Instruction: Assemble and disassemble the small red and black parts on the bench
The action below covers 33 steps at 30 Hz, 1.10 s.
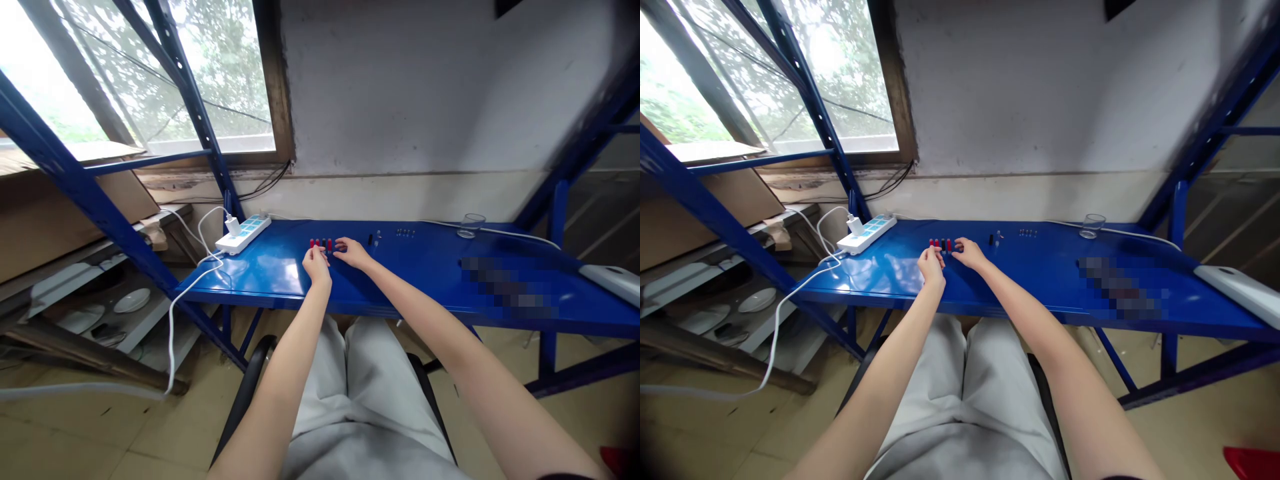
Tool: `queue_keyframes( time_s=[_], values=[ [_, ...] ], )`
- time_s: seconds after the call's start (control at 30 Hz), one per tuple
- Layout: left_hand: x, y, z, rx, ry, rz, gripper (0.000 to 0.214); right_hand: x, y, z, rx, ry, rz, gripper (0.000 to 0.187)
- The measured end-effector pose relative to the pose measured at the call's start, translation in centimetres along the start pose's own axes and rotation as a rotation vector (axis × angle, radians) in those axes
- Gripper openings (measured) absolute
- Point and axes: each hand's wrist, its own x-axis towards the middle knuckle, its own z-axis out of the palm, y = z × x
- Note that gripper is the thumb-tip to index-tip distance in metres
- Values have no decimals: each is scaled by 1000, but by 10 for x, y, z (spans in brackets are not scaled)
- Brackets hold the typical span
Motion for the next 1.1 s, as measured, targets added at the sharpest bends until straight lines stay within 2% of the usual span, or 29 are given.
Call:
queue_keyframes(
  time_s=[0.3, 0.7, 0.9, 1.1],
  values=[
    [0, 1, 1, -20, 15, -23, 25, 12, -1, 24, -102, 47, 28, 37],
    [-2, 2, 0, -36, 7, -11, 24, 17, -2, 30, -154, 88, 34, 30],
    [-1, 0, 0, -10, -15, 18, 25, 11, -4, 23, -87, 69, 21, 12],
    [-2, -2, 0, 14, -77, 40, 27, -2, -2, 2, 158, 108, -10, 22]
  ],
)
